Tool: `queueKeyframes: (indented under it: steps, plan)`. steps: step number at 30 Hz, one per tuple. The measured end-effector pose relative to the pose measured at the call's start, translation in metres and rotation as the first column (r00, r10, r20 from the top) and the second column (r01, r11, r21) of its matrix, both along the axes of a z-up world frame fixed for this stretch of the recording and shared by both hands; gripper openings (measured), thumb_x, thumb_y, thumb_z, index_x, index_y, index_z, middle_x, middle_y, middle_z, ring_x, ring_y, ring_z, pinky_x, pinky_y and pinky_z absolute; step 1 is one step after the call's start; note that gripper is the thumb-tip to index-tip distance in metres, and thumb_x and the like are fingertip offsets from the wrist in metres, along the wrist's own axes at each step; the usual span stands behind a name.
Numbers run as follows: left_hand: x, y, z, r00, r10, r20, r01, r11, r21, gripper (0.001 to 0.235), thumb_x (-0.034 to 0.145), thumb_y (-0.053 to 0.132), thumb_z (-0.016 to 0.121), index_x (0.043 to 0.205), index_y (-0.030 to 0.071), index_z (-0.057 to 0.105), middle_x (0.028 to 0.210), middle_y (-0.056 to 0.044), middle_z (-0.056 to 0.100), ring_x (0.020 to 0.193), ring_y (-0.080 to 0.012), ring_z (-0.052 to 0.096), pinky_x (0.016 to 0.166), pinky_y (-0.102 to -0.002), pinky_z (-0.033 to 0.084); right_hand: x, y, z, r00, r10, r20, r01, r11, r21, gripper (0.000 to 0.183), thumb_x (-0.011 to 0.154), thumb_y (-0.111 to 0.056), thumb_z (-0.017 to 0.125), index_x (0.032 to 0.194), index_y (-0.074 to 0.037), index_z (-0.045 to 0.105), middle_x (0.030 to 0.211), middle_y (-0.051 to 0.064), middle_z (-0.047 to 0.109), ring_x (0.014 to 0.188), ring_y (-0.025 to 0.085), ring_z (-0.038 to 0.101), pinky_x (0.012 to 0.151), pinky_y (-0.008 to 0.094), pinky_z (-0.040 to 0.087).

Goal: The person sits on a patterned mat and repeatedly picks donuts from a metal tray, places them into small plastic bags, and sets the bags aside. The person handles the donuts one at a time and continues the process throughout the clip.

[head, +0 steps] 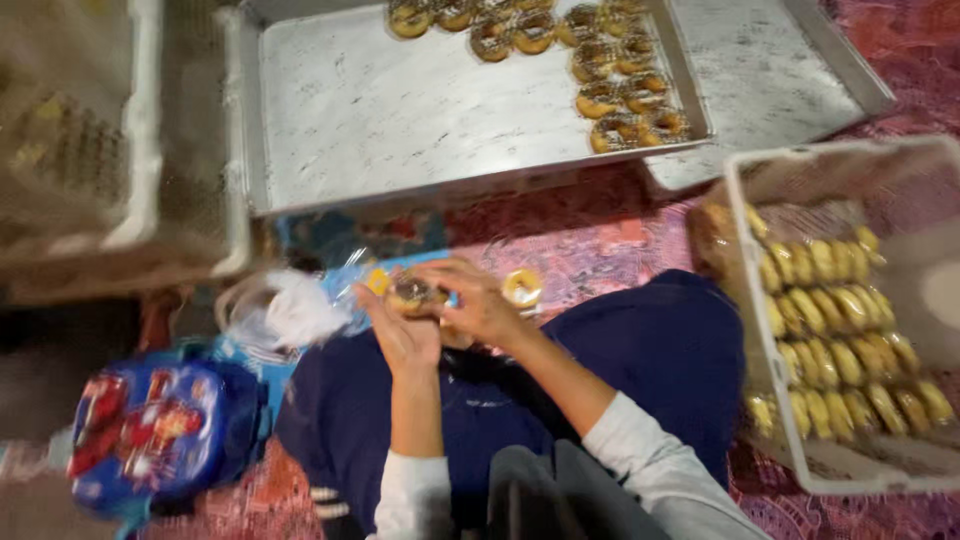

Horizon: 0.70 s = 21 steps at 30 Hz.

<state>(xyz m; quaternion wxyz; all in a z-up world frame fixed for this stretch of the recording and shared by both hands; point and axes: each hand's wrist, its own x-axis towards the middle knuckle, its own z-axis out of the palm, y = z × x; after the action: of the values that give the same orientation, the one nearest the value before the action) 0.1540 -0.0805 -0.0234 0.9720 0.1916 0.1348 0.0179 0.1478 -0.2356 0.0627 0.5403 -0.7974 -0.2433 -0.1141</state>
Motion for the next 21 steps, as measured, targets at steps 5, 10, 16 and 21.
queueKeyframes:
  steps: [5, 10, 16, 21]
  plan:
    - [-0.002, -0.004, 0.023, 0.999, 0.024, 0.042, -0.025, 0.999, 0.026, 0.055, 0.108, 0.047, 0.038, 0.151, 0.013, 0.046, 0.146, -0.018, 0.055, 0.129, -0.0329, 0.057, 0.109, -0.049, 0.049, -0.004, 0.006, 0.013, 0.996, -0.046, 0.078, 0.051, 0.997, -0.061, 0.056, 0.077, -0.020, 0.086, 0.130, -0.009, 0.071, 0.140, 0.017, 0.061, 0.130, 0.036, 0.058, 0.109, 0.045, 0.045]
    - [-0.010, -0.002, 0.033, 0.992, 0.095, 0.081, -0.102, 0.991, 0.087, 0.056, 0.111, 0.049, 0.031, 0.155, 0.016, 0.041, 0.154, -0.018, 0.051, 0.129, -0.0315, 0.053, 0.100, -0.047, 0.047, -0.010, 0.008, 0.018, 0.994, -0.041, -0.097, 0.037, 0.998, -0.049, 0.050, 0.084, -0.019, 0.086, 0.132, -0.013, 0.072, 0.139, 0.006, 0.069, 0.127, 0.025, 0.070, 0.109, 0.038, 0.056]
    - [-0.009, -0.001, 0.024, 0.997, 0.066, 0.042, -0.069, 0.995, 0.070, 0.057, 0.109, 0.045, 0.035, 0.156, 0.015, 0.038, 0.149, -0.018, 0.050, 0.135, -0.0332, 0.051, 0.110, -0.049, 0.049, -0.005, 0.010, 0.015, 0.993, 0.038, 0.109, -0.038, 0.999, -0.010, 0.052, 0.077, -0.012, 0.085, 0.126, -0.006, 0.072, 0.145, 0.022, 0.058, 0.127, 0.036, 0.062, 0.100, 0.041, 0.053]
    - [-0.010, 0.013, 0.016, 0.999, 0.033, 0.039, -0.035, 0.999, 0.039, 0.060, 0.109, 0.047, 0.038, 0.157, 0.012, 0.039, 0.149, -0.020, 0.054, 0.135, -0.0321, 0.050, 0.108, -0.046, 0.045, 0.002, 0.004, 0.017, 0.998, 0.027, 0.061, -0.024, 0.998, -0.050, 0.046, 0.081, -0.014, 0.087, 0.124, -0.009, 0.073, 0.128, 0.010, 0.073, 0.117, 0.026, 0.070, 0.099, 0.037, 0.057]
